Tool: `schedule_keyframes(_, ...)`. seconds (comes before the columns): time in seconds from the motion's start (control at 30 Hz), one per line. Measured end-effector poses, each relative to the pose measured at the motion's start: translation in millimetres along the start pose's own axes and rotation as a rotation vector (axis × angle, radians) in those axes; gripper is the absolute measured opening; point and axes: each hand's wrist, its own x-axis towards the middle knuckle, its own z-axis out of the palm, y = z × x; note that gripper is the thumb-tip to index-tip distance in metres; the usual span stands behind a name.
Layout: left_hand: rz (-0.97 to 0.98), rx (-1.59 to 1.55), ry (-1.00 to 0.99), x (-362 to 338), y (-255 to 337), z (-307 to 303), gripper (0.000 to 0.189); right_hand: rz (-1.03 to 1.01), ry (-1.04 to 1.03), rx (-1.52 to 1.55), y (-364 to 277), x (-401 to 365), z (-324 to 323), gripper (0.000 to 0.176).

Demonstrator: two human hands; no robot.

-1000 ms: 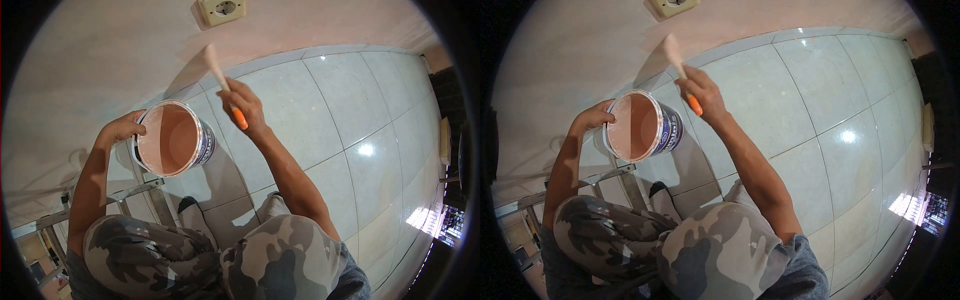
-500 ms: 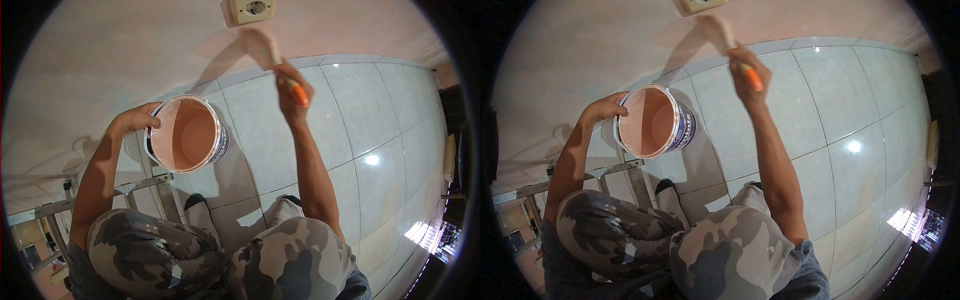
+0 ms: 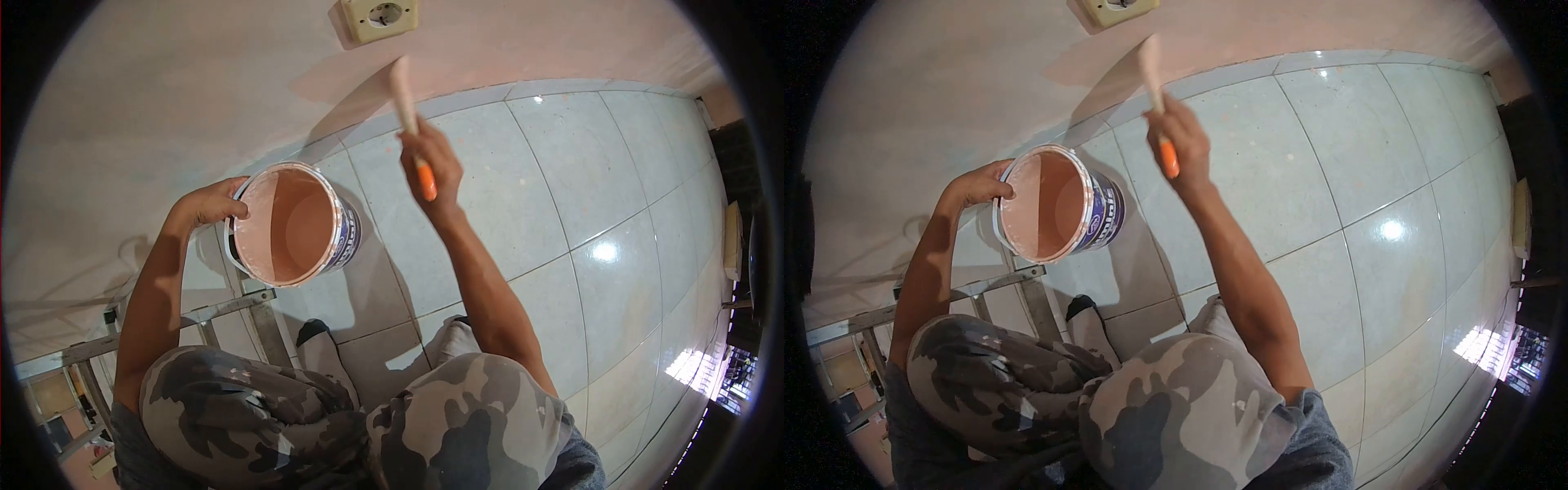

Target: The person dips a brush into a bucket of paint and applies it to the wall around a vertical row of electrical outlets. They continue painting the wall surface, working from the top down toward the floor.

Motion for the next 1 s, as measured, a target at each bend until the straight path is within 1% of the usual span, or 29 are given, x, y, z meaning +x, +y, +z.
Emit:
schedule_keyframes(0.07,-0.005,-0.002,-0.020,1,-5,-3,0.060,0.013,-0.101,0.132,-12,-12,-1,0.023)
schedule_keyframes(0.1,-0.010,-0.009,-0.038,0,-6,-4,0.061,0.017,-0.099,0.134,-15,-16,-2,0.023)
schedule_keyframes(0.17,-0.018,-0.007,-0.035,-2,-5,-5,0.062,-0.013,-0.289,0.211,-19,-20,-1,0.025)
schedule_keyframes(0.2,-0.019,-0.008,-0.032,-4,-4,-5,0.062,-0.010,-0.290,0.215,-18,-19,2,0.025)
schedule_keyframes(0.27,-0.035,0.002,-0.021,-6,-1,-4,0.062,-0.069,-0.400,0.249,-12,-15,9,0.027)
schedule_keyframes(0.3,-0.044,0.013,-0.011,-6,-1,-3,0.062,-0.071,-0.403,0.254,-9,-11,12,0.027)
schedule_keyframes(0.37,-0.058,0.000,-0.028,-6,-3,-5,0.063,-0.162,-0.493,0.177,0,0,13,0.028)
schedule_keyframes(0.4,-0.064,-0.010,-0.046,-6,-5,-6,0.064,-0.164,-0.495,0.182,7,5,11,0.028)
schedule_keyframes(0.47,-0.081,0.008,-0.037,-6,-4,-7,0.064,-0.190,-0.518,0.056,25,17,0,0.023)
schedule_keyframes(0.53,-0.098,0.020,-0.038,-7,-1,-4,0.065,-0.147,-0.477,0.014,35,29,-20,0.024)
schedule_keyframes(0.6,-0.096,-0.009,-0.035,-9,4,-3,0.064,-0.162,-0.337,-0.074,57,31,-36,0.025)
schedule_keyframes(0.63,-0.093,-0.012,-0.032,-10,2,-3,0.064,-0.127,-0.284,-0.106,57,36,-49,0.025)
schedule_keyframes(0.73,-0.085,-0.010,-0.033,-9,2,-4,0.063,-0.088,-0.087,-0.262,77,41,-81,0.018)
schedule_keyframes(0.8,-0.042,0.019,-0.010,-8,0,-3,0.060,-0.049,-0.014,-0.279,78,46,-96,0.018)
schedule_keyframes(0.83,-0.035,0.025,-0.014,-8,1,-3,0.060,-0.050,-0.009,-0.288,74,45,-99,0.018)
schedule_keyframes(0.9,-0.074,0.001,-0.029,-8,1,-4,0.060,0.054,0.104,-0.223,69,43,-98,0.018)
schedule_keyframes(0.93,-0.072,0.001,-0.032,-8,0,-5,0.060,0.053,0.103,-0.227,67,41,-94,0.018)
schedule_keyframes(1.0,-0.075,-0.010,-0.056,-8,0,-6,0.065,0.106,0.255,-0.188,66,35,-77,0.017)
